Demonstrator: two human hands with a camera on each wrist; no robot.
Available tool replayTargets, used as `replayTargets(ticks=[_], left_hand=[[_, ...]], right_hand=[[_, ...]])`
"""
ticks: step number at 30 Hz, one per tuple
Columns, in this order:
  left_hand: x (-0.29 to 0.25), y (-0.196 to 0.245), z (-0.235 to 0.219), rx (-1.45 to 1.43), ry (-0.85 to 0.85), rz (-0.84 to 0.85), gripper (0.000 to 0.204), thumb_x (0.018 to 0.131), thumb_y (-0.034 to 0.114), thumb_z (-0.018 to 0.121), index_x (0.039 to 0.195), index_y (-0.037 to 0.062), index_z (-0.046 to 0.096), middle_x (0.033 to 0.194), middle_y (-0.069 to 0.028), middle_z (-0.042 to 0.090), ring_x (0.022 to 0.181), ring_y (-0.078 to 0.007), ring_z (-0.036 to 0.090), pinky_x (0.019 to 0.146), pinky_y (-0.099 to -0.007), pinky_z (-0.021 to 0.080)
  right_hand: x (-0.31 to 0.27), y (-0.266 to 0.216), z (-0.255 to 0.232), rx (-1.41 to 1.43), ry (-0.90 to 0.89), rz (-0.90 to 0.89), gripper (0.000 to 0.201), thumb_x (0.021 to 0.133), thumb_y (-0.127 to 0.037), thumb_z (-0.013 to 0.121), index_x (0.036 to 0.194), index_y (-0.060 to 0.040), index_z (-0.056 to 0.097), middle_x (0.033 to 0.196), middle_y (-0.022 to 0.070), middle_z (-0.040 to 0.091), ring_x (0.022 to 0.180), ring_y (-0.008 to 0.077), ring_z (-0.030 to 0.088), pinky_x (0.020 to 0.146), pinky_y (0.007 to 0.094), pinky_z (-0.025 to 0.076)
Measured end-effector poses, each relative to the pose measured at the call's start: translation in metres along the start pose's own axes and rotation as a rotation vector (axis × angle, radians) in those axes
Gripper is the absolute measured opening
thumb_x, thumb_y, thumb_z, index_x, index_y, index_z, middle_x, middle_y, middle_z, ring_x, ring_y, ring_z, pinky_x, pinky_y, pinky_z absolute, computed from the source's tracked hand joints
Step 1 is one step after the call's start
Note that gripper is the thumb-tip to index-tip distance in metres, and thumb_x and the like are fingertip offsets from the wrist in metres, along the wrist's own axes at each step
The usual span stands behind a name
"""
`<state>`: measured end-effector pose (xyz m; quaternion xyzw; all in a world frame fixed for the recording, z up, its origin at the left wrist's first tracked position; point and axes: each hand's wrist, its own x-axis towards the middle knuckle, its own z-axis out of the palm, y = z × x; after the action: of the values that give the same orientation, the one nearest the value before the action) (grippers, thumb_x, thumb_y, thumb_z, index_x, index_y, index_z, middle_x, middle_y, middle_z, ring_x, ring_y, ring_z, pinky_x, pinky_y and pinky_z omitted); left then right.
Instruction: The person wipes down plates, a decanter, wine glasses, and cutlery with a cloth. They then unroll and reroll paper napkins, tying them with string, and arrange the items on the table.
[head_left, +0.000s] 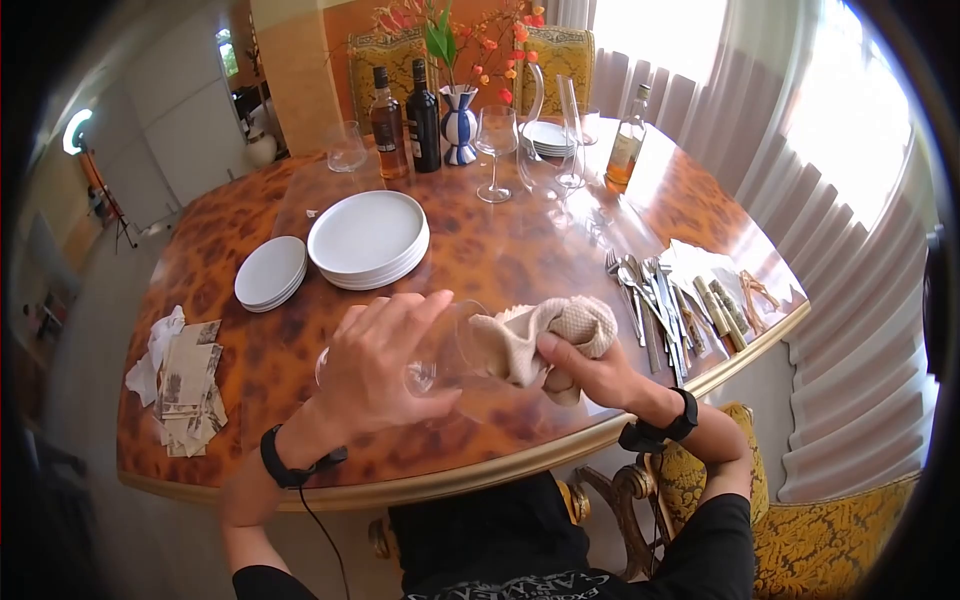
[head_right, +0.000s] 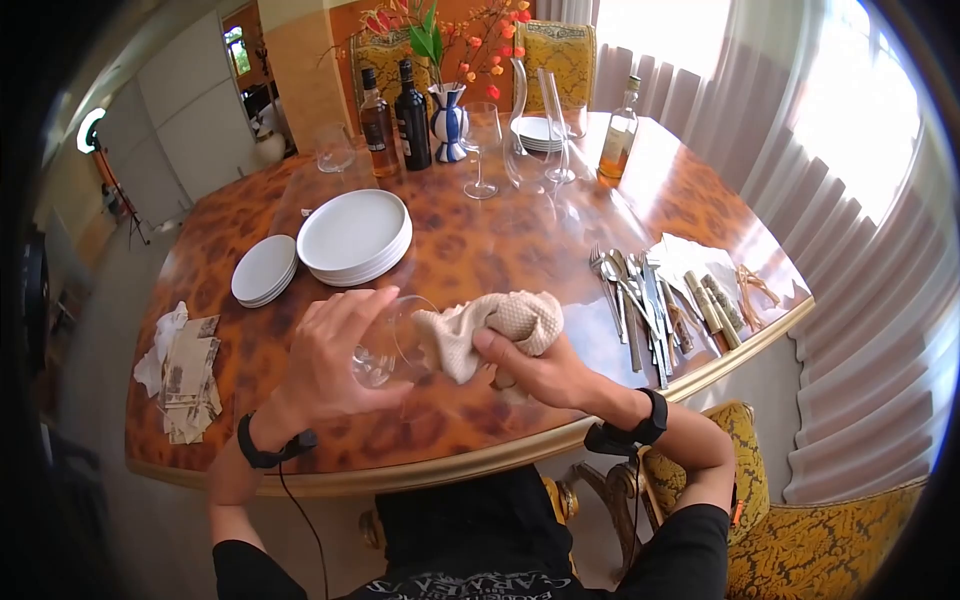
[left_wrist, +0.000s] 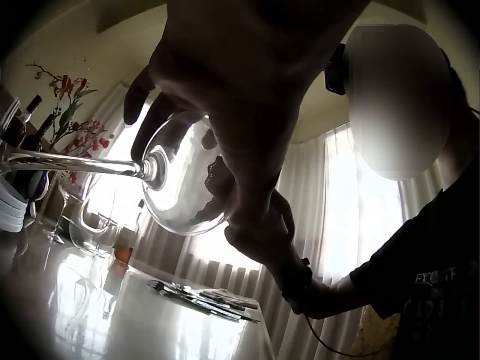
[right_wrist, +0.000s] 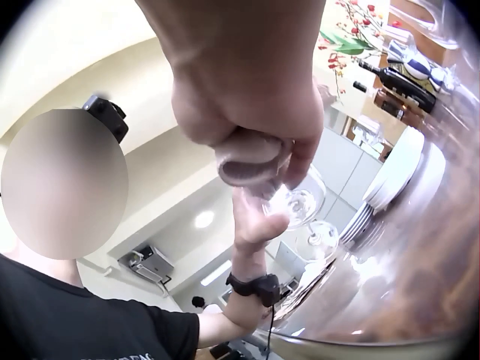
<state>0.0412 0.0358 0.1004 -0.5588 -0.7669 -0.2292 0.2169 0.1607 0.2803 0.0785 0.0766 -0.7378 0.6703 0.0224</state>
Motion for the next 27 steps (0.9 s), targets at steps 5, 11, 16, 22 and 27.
replayTargets(ticks=[5,11,16,22,27], left_hand=[[0.013,-0.050,0.003,-0.518,0.152,-0.344,0.088,0.070,0.036,0.083,0.138,-0.0012,0.042,0.108,-0.0152,0.063,0.097,-0.0221,0.063,0.083,-0.0366,0.052],[0.055,-0.088,0.008,-0.960,0.385,-0.486,0.091,0.077,0.036,0.080,0.140,-0.0086,0.033,0.109,-0.0161,0.062,0.101,-0.0189,0.061,0.092,-0.0345,0.047],[0.125,-0.092,0.030,-1.117,0.437,-0.396,0.097,0.077,0.036,0.081,0.145,-0.0048,0.026,0.123,-0.0200,0.055,0.110,-0.0234,0.058,0.094,-0.0341,0.046],[0.175,-0.136,0.018,-1.166,0.273,-0.313,0.099,0.084,0.048,0.070,0.152,0.0047,0.012,0.147,-0.0229,0.036,0.136,-0.0292,0.036,0.110,-0.0438,0.028],[0.187,-0.189,0.011,-0.935,0.139,-0.451,0.086,0.090,0.052,0.060,0.153,0.0080,0.021,0.153,-0.0228,0.030,0.147,-0.0288,0.020,0.117,-0.0473,0.013]], right_hand=[[0.046,0.036,-0.015,-0.686,-0.164,-0.350,0.024,0.094,-0.024,0.061,0.106,-0.0029,0.062,0.097,0.0091,0.066,0.080,0.0265,0.063,0.071,0.0377,0.051],[0.070,-0.020,-0.020,-1.075,-0.052,-0.269,0.064,0.084,-0.053,0.065,0.120,-0.0011,0.057,0.108,0.0203,0.065,0.100,0.0366,0.064,0.087,0.0443,0.050],[0.147,-0.060,-0.009,-0.451,0.069,-0.270,0.099,0.079,-0.040,0.077,0.146,0.0017,0.018,0.119,0.0273,0.058,0.106,0.0322,0.063,0.090,0.0401,0.050],[0.220,-0.075,-0.026,-0.174,0.277,-0.277,0.105,0.073,-0.035,0.082,0.146,0.0016,0.016,0.111,0.0199,0.063,0.095,0.0245,0.066,0.080,0.0366,0.052],[0.285,-0.046,-0.051,-0.077,0.335,-0.192,0.106,0.072,-0.033,0.083,0.146,-0.0006,0.015,0.112,0.0180,0.065,0.092,0.0225,0.067,0.076,0.0369,0.051]])
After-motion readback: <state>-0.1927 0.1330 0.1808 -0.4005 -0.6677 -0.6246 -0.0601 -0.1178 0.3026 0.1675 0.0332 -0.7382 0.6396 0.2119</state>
